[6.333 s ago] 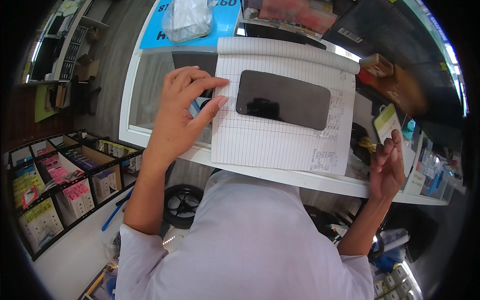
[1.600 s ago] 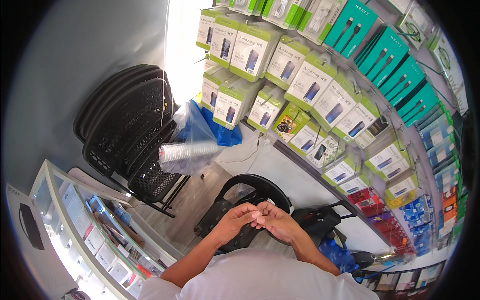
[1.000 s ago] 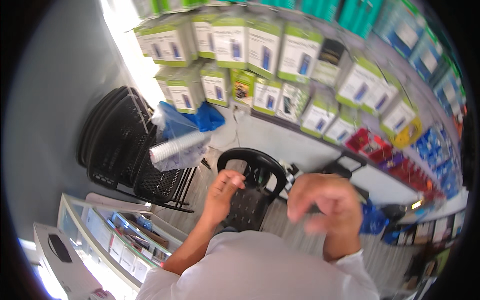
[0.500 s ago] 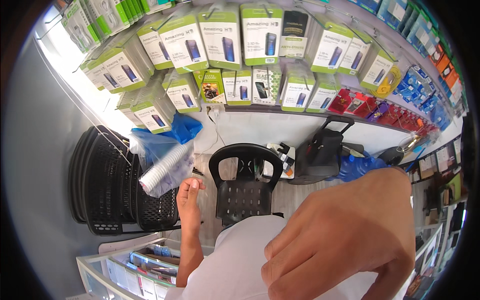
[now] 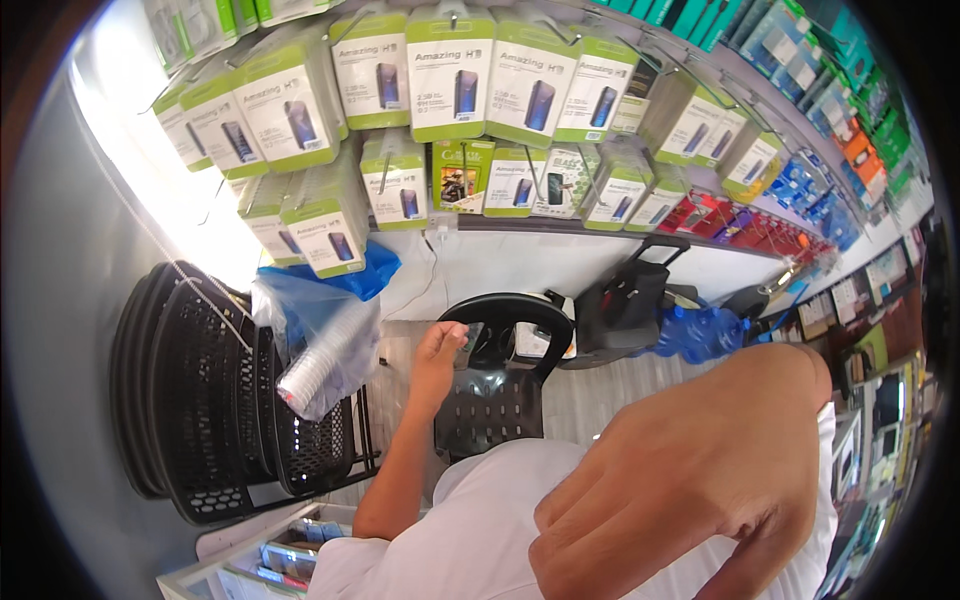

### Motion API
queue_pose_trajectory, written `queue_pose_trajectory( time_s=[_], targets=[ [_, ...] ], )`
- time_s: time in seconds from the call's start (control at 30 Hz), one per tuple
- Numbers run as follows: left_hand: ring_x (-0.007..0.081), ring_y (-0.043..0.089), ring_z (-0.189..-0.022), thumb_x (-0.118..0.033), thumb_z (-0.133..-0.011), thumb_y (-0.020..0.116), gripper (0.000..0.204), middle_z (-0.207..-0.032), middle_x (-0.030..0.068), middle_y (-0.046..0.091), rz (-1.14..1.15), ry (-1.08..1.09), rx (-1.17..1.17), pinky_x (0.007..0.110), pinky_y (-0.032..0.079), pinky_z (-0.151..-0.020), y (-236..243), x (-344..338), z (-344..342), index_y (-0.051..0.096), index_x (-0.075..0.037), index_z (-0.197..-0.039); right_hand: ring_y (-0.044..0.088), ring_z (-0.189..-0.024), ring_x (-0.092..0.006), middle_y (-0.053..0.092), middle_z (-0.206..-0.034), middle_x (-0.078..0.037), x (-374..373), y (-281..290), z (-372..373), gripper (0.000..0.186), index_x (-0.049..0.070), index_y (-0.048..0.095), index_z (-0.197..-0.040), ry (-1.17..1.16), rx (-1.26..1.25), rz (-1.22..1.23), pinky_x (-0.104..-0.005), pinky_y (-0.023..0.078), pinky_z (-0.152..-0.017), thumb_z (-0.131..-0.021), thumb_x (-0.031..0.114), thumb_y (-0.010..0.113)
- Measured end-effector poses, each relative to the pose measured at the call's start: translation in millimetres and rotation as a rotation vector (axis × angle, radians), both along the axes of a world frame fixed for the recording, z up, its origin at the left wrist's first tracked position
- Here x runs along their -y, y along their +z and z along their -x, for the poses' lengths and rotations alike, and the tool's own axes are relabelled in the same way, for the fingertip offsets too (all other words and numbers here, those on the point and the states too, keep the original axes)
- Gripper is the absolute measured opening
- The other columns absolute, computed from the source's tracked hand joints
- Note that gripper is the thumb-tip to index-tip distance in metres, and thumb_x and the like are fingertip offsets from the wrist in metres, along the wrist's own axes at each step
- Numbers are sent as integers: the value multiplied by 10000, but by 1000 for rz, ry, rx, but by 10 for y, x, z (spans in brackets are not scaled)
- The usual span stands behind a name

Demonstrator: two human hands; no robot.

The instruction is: The person installs a battery into a disassembled smartphone, connects the ribbon cable, and then moves to the counter to handle a phone case and a packaged accessory. The person places the case on a notebook and handles the package before returning it to the shelf.

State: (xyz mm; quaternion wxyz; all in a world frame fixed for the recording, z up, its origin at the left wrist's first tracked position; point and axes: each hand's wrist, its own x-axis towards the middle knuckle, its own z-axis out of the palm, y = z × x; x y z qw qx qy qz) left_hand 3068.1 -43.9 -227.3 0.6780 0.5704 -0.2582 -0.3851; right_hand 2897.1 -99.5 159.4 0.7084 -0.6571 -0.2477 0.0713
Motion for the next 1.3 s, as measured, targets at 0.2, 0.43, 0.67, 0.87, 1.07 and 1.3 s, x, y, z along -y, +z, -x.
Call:
queue_pose_trajectory(
  time_s=[0.2,0.43,0.67,0.87,1.07,1.3],
  targets=[
    [61,541,-807,-261,-1096,592,252,-890,-25,609,44,-172,-27,236,443,-757,311,325,320,700,-50,-1182,631,-677,-286,654,-785,-97,-81,30,254,328,40,635,-839,-142,-14,102,-364,476,-583,-928,304,807],
    [26,442,-649,-269,-1098,599,260,-786,-65,550,79,-420,-24,213,360,-598,727,773,897,712,-46,-1172,612,-658,-310,623,-760,-122,32,198,844,319,13,605,-833,-427,76,131,-372,462,-560,-927,279,756],
    [18,399,-732,-255,-1095,619,238,-841,-69,541,179,-372,87,191,322,-652,1228,1310,1503,707,-41,-1151,623,-678,-302,631,-784,-125,624,145,1777,356,22,621,-857,-509,123,104,-374,478,-571,-922,342,763],
    [50,479,-786,-293,-1100,592,334,-873,-34,564,125,-158,290,223,408,-753,1621,1944,2139,687,-20,-1268,666,-774,-271,691,-908,-114,1761,-389,2896,435,16,681,-970,-349,165,-45,-360,503,-645,-876,406,851],
    [213,549,-1257,-334,-1089,580,643,-1284,128,596,301,-164,-31,365,385,-1108,2189,3111,3042,385,61,-1557,686,-927,-159,718,-1012,-53,3291,-1017,4102,239,21,698,-1100,-404,-97,-69,-322,531,-771,-1007,238,731],
    [302,201,-1612,-356,-1099,543,817,-1753,157,138,474,-31,-532,445,233,-1287,2286,4125,3161,98,21,-1670,677,-942,-172,717,-1019,-80,3593,-2121,4716,349,28,693,-1101,-528,-346,-514,-315,510,-795,-1022,367,699]
  ],
)
